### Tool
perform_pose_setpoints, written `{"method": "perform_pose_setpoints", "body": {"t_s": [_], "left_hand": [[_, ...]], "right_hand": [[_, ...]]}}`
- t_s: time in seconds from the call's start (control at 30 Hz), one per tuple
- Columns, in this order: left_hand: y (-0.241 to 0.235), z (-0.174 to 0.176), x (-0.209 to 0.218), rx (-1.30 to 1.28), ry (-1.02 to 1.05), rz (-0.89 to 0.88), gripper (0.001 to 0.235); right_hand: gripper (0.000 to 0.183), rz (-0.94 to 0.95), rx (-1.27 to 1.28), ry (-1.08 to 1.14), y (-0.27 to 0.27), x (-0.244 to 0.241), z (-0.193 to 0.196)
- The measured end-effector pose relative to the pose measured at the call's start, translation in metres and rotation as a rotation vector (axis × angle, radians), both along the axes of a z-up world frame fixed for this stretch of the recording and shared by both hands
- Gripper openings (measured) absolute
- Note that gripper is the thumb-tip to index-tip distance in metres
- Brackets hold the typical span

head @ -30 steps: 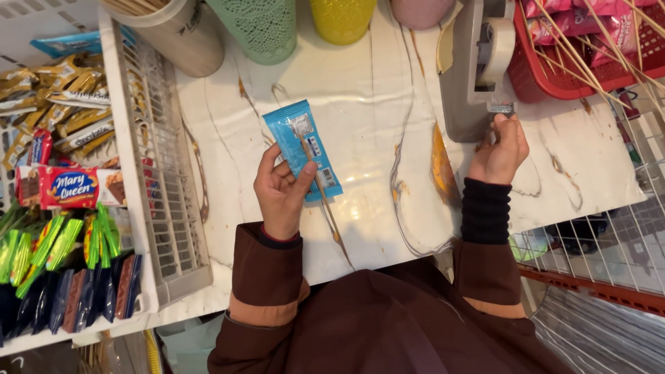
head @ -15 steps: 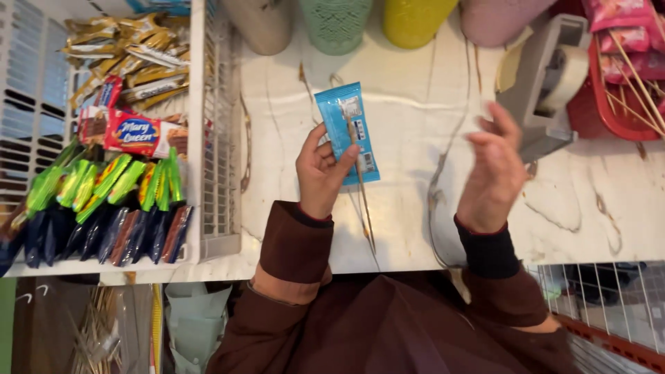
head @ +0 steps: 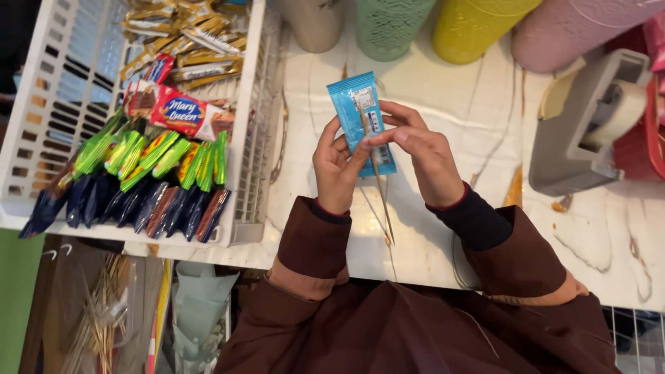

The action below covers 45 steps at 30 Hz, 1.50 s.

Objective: The recorder is attaching wooden sticks to small snack bars using adhesive tape as part of gift bouquet preparation.

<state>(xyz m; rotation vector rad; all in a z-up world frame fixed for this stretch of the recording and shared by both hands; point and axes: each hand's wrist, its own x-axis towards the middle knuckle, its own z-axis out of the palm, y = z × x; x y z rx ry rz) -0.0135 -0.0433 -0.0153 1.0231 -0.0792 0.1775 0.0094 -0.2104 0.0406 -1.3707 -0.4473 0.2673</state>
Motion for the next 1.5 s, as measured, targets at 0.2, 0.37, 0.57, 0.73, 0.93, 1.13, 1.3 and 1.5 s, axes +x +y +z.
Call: {"method": "perform_pose_setpoints", "body": {"t_s": [0.2,0.37,0.57,0.73,0.93,1.13,1.3,1.5], "left_hand": [[0.007,-0.001,0.002,-0.089,0.061,-0.028,0.056],[0.011,-0.003,0.001,-0.092,0.103,-0.118,0.042],[0.010,0.008,-0.002,0.005,0.065,-0.124,0.040],[0.009,0.009,-0.005,0.028,0.034,-0.123,0.043],[0.009,0.008,-0.006,0.054,-0.026,-0.149,0.044],[0.010,0.007,-0.007,0.015,-0.001,-0.190,0.047],[0.013,0.011,-0.008,0.004,0.005,-0.221,0.054],[0.014,0.017,-0.010,-0.044,-0.066,-0.283,0.063]], "right_hand": [[0.031,0.032,-0.013,-0.129,0.004,0.011,-0.011],[0.021,0.087,0.068,-0.106,0.004,0.018,-0.020],[0.014,0.013,0.020,-0.216,0.008,0.022,-0.020],[0.013,-0.101,-0.130,-0.364,0.005,0.018,-0.023],[0.012,-0.183,-0.275,-0.467,0.004,0.017,-0.022],[0.011,-0.156,-0.274,-0.534,0.003,0.021,-0.024],[0.009,-0.092,-0.202,-0.565,0.003,0.027,-0.027],[0.010,-0.068,-0.161,-0.559,0.002,0.028,-0.027]]}}
